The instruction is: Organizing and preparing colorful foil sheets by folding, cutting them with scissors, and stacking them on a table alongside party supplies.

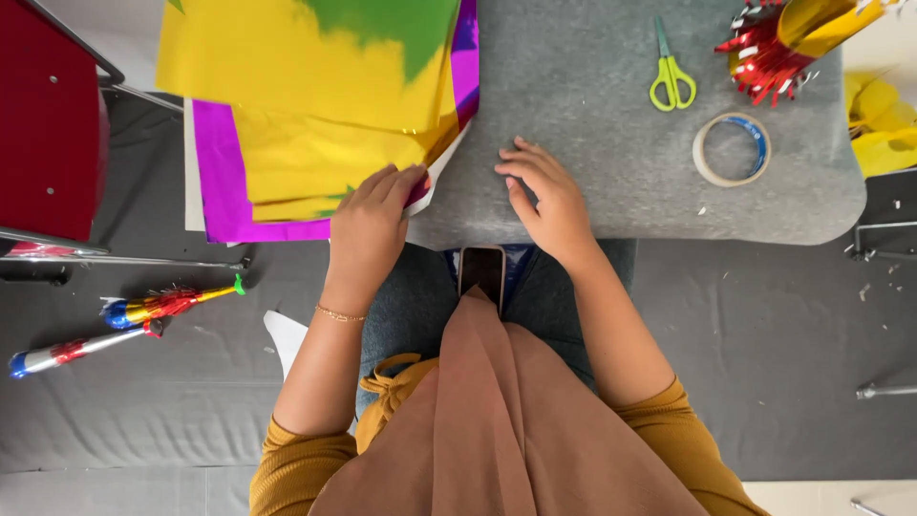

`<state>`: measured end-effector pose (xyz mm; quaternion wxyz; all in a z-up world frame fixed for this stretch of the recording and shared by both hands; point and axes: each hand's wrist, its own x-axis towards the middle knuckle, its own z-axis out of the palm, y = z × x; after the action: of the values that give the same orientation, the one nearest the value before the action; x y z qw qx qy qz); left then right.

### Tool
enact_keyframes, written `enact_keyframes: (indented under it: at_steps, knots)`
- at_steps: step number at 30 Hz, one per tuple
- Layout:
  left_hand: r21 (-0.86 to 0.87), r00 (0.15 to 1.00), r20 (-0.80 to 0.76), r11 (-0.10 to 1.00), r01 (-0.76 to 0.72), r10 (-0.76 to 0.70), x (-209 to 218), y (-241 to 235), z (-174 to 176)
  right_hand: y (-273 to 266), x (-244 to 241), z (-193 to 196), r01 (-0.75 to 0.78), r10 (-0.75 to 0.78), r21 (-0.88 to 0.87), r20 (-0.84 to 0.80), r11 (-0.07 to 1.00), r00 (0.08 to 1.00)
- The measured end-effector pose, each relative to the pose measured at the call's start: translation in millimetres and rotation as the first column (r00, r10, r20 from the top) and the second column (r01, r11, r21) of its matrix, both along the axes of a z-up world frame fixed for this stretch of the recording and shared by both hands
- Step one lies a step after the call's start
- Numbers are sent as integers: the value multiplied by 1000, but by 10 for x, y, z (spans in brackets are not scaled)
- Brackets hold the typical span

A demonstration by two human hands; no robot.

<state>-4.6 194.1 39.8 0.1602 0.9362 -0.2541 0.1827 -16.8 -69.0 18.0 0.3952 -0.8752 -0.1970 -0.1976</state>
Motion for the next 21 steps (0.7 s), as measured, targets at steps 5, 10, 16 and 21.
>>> enact_keyframes:
  at_steps: [5,10,16,21]
  knots:
    - [-30,1000,-5,999,28,-28,30,141,-114,22,-2,-12,17,-17,-30,16,999,1000]
    - [-56,1000,-19,998,18,-19,63,193,-181,17,6,-42,30,-28,-57,30,998,999]
    - [-92,999,-48,995,-25,21,-71,75,-69,31,-144,-204,47,-37,-64,142,997,989]
    - [-44,995,-104,999,-1,-4,-44,93,-59,358,-789,-900,-138,176,-214,167,967,970]
